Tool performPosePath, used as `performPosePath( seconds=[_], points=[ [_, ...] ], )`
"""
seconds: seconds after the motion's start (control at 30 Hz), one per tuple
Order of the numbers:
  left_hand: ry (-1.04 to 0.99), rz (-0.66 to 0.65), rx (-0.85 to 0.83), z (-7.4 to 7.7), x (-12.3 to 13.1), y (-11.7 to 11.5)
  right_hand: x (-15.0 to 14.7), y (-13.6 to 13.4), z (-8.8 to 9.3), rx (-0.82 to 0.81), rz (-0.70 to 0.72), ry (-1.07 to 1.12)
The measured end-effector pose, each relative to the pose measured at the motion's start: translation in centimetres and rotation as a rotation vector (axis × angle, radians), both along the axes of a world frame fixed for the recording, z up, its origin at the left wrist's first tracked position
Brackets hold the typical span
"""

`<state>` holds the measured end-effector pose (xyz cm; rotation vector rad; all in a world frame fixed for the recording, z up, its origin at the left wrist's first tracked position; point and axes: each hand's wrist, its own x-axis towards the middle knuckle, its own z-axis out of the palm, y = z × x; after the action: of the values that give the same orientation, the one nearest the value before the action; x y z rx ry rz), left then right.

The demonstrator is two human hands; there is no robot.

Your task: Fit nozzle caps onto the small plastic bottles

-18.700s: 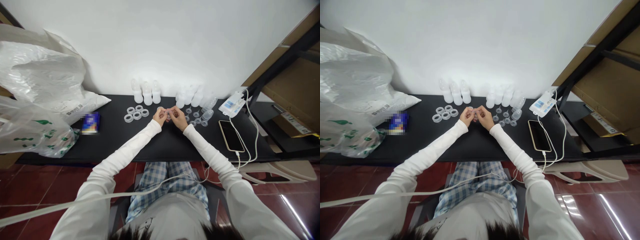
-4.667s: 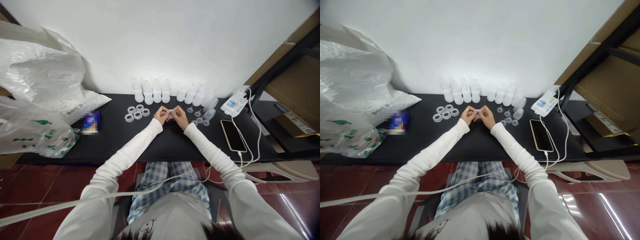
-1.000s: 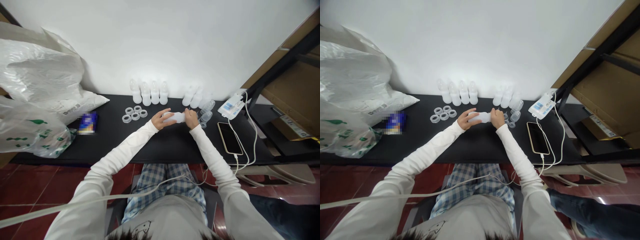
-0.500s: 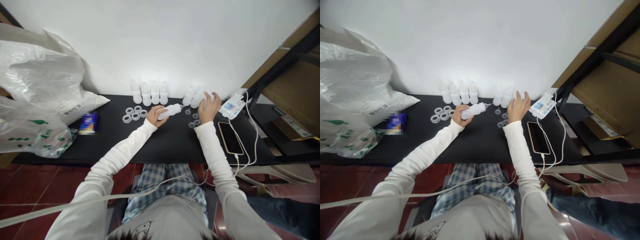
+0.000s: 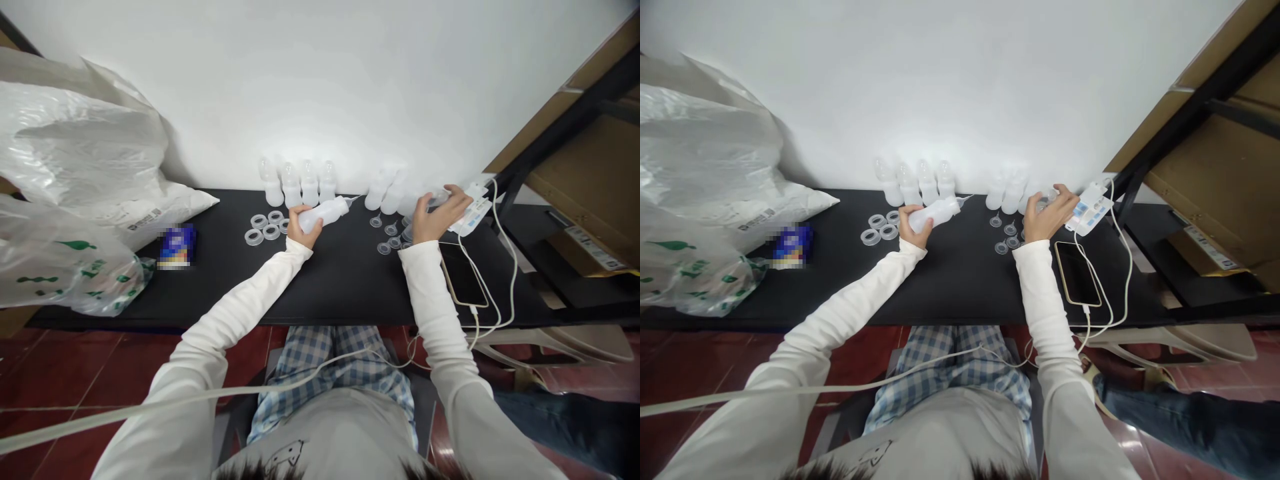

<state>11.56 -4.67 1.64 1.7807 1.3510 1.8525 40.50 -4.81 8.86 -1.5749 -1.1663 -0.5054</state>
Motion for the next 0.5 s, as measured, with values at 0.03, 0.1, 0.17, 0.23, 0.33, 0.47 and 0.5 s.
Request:
performPosePath(
  seconds=[0.03,0.1,0.17,0.23,0.33,0.47,0.5],
  points=[
    [-0.040,0.000,-0.017,0.1,0.1,0.1,-0.6,-0.3,0.0,0.071,0.071,-0.011],
    [-0.092,-0.013,-0.066,0.2,0.2,0.4,-2.0,-0.7,-0.6,0.116,0.229,-0.039],
    [-0.138,-0.055,-0.121,0.2,0.2,0.5,-3.7,-0.9,-1.7,0.080,0.393,-0.072],
    [-0.206,-0.124,-0.175,0.2,0.2,0.4,-5.1,-1.0,-2.9,0.040,0.586,-0.113],
    [-0.295,-0.244,-0.262,0.4,0.3,-0.1,-6.5,-0.9,-4.5,-0.012,0.783,-0.174],
    [-0.417,-0.472,-0.485,1.2,1.0,-0.6,-6.5,-0.5,-6.3,-0.079,0.872,-0.289],
    [-0.485,-0.531,-0.596,1.5,1.2,-0.5,-6.3,-0.3,-6.7,-0.096,0.882,-0.325]
  ],
)
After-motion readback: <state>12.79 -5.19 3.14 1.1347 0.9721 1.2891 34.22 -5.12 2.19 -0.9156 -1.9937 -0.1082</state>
